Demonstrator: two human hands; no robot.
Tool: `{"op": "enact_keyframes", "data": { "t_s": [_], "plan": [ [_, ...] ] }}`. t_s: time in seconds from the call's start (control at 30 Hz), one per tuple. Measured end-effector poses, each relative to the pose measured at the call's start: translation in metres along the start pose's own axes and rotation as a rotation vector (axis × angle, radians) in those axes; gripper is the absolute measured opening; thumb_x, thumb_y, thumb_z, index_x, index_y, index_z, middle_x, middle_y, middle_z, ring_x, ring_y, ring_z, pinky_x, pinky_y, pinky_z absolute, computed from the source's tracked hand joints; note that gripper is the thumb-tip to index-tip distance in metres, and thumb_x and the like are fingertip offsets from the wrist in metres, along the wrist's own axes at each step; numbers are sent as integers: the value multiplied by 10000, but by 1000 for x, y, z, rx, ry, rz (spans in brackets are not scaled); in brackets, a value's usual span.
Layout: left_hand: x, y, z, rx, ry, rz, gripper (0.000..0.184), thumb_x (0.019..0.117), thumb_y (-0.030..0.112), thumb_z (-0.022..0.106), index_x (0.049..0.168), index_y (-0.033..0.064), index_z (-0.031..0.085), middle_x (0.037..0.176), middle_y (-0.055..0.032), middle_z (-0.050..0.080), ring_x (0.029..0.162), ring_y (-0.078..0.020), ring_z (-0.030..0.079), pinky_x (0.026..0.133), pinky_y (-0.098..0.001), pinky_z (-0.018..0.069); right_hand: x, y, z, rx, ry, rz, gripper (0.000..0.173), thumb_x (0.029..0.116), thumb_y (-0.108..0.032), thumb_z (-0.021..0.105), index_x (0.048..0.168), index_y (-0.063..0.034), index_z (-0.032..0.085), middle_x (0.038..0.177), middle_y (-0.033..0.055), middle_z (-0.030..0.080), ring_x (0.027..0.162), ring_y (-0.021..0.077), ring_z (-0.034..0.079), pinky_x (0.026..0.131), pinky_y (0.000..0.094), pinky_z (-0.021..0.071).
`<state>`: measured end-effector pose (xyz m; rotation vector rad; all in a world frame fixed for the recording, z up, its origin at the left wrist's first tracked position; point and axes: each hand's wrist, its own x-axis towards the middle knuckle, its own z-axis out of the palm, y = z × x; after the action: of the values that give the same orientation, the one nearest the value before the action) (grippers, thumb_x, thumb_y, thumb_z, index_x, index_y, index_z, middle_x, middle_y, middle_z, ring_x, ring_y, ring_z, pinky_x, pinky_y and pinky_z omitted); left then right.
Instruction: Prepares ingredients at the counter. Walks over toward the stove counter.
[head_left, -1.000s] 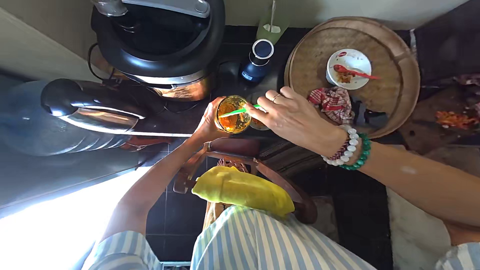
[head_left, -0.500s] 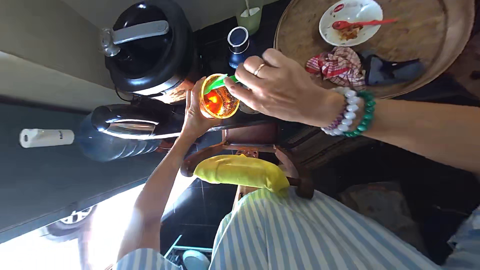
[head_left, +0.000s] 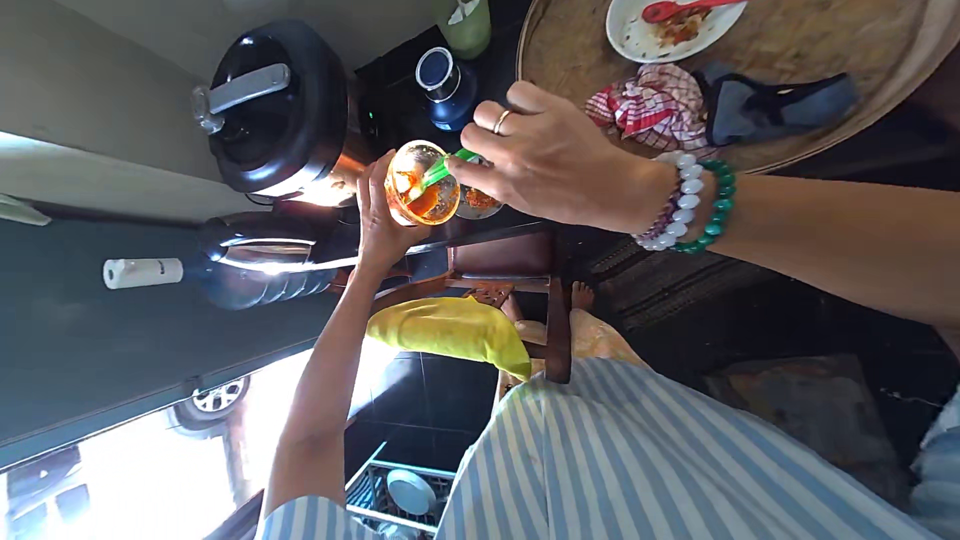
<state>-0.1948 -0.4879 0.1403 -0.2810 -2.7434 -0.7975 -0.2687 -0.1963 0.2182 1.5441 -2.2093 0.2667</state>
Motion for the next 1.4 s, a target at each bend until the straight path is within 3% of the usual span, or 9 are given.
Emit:
{"op": "enact_keyframes", "data": {
  "t_s": [0.1,0.2,0.3,0.47,0.63,0.8,1.07,1.23,1.4],
  "plan": [
    [4,13,7,46,-34,-19,1168,556,305,968,1541,84,380,1508,-204,443,1419,-346,416,1184,-501,373,-3,9,31,-12,42,-39,336,988,125,447,1170,-4,697,987,188,647,962,344,611,814,452,430],
    [8,19,13,104,-46,-24,1148,562,273,974,1541,118,394,1522,-188,433,1434,-362,394,1195,-561,334,-9,25,47,54,9,-47,350,999,111,446,1190,-44,695,949,173,617,942,352,599,825,472,425],
    [12,18,21,166,-2,-34,1117,568,271,959,1534,129,417,1506,-206,441,1415,-396,403,1167,-556,371,-21,39,52,129,-43,-11,401,1005,92,452,1241,-114,702,928,156,599,919,348,585,807,471,414],
    [23,14,29,252,-7,-51,1115,562,274,957,1539,197,425,1515,-208,428,1421,-407,387,1168,-554,366,-33,60,77,93,111,-17,411,1026,69,432,1303,-121,670,924,161,578,852,348,569,742,460,410],
    [33,24,35,339,-24,-35,1041,595,254,960,1514,203,474,1524,-242,420,1440,-468,347,1176,-586,343,-39,65,110,209,87,61,449,1012,44,472,1313,-210,686,951,147,615,907,354,593,775,467,440],
    [35,28,41,445,-58,20,969,625,223,947,1488,236,505,1520,-279,423,1426,-540,330,1152,-635,342,-53,62,115,272,72,87,438,1013,25,478,1307,-222,688,943,147,609,891,352,587,762,466,432],
    [31,31,52,511,-119,27,954,657,152,923,1491,323,493,1558,-252,390,1451,-537,295,1087,-659,405,-100,55,111,259,114,159,439,1032,17,466,1347,-214,668,977,166,611,850,361,580,733,480,421],
    [36,37,55,508,-136,-2,936,676,166,911,1497,324,490,1564,-254,379,1454,-536,291,1107,-647,396,-99,54,115,199,197,245,426,1045,-9,483,1374,-219,653,993,178,635,870,369,609,736,473,456],
    [40,34,55,525,-80,23,988,629,145,923,1498,318,486,1557,-253,386,1450,-531,297,1120,-645,379,-100,41,116,416,14,418,451,1010,-5,519,1369,-240,658,1007,177,648,957,387,644,799,506,522]
  ]
}}
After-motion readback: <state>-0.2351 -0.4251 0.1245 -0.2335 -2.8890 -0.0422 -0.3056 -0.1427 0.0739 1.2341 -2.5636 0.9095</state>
